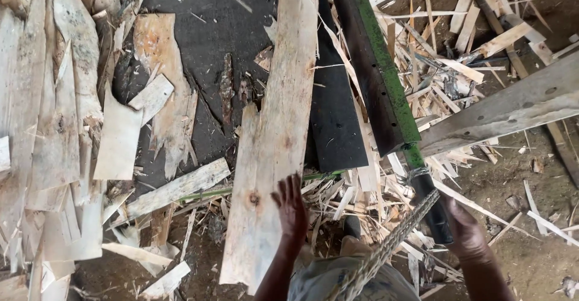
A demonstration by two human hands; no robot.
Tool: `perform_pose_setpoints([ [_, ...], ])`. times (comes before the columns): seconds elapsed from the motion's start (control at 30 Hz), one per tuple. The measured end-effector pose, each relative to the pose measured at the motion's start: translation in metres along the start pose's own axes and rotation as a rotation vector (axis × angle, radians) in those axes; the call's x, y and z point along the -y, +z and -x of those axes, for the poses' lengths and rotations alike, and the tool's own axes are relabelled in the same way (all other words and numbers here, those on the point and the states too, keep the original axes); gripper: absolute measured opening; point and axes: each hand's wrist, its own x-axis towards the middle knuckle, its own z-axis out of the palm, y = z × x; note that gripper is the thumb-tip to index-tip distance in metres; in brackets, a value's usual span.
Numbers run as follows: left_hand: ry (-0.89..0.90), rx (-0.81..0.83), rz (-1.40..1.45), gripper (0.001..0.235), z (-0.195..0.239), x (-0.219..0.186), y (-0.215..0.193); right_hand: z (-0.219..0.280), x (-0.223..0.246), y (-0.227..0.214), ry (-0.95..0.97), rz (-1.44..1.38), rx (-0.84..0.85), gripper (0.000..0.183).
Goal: The person uses a large blade to split a long wooden plank into smaller pieces on a workbench. They repeatedly position the plank, strike it with the blade, and move the split pieces aside. The person then gathers the split wood pieces and stacks them.
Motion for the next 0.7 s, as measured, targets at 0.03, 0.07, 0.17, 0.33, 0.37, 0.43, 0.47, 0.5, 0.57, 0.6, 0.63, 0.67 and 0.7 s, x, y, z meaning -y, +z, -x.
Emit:
perform_pose_setpoints([
  [0.03,-0.009,0.017,0.236,0.100,0.010,0.006,-0.008,-0.011,-0.036,-0.032,0.045,-0.075,-0.131,0.057],
  [0.07,-0.021,0.034,0.467,0.097,0.020,0.013,-0.016,-0.021,-0.075,-0.063,0.097,-0.154,-0.262,0.056],
  [0.17,-0.018,-0.067,0.398,0.099,0.060,0.026,0.008,-0.099,-0.136,-0.099,-0.023,0.014,-0.232,0.047],
  [0.33,-0.062,-0.102,0.354,0.097,0.106,0.023,0.026,-0.221,-0.204,-0.152,-0.358,0.430,-0.103,0.026],
  [0.37,-0.063,-0.114,0.348,0.094,0.113,0.023,0.026,-0.258,-0.225,-0.146,-0.429,0.507,-0.068,0.022],
  [0.43,-0.076,-0.128,0.326,0.091,0.113,0.019,0.030,-0.265,-0.276,-0.139,-0.197,-0.260,-0.017,0.019],
  [0.47,-0.081,-0.141,0.324,0.088,0.114,0.012,0.033,-0.267,-0.296,-0.141,0.068,-0.997,0.025,0.022],
  [0.5,-0.094,-0.146,0.323,0.088,0.115,0.010,0.031,-0.247,-0.285,-0.148,0.076,-0.993,0.036,0.022],
  [0.57,-0.087,-0.196,0.287,0.081,0.113,0.003,0.030,-0.239,-0.272,-0.105,-0.220,-0.282,0.040,0.023],
  [0.6,-0.094,-0.202,0.288,0.081,0.118,0.004,0.030,-0.237,-0.232,-0.064,-0.365,0.071,0.041,0.025],
  [0.63,-0.081,-0.221,0.298,0.078,0.122,0.004,0.030,-0.212,-0.206,-0.010,-0.505,0.427,0.042,0.029],
  [0.67,-0.064,-0.233,0.304,0.076,0.131,0.007,0.031,-0.158,-0.195,0.050,-0.634,0.781,0.037,0.033],
  [0.7,-0.068,-0.230,0.302,0.076,0.140,0.007,0.031,-0.161,-0.171,0.075,-0.631,0.778,0.041,0.033],
])
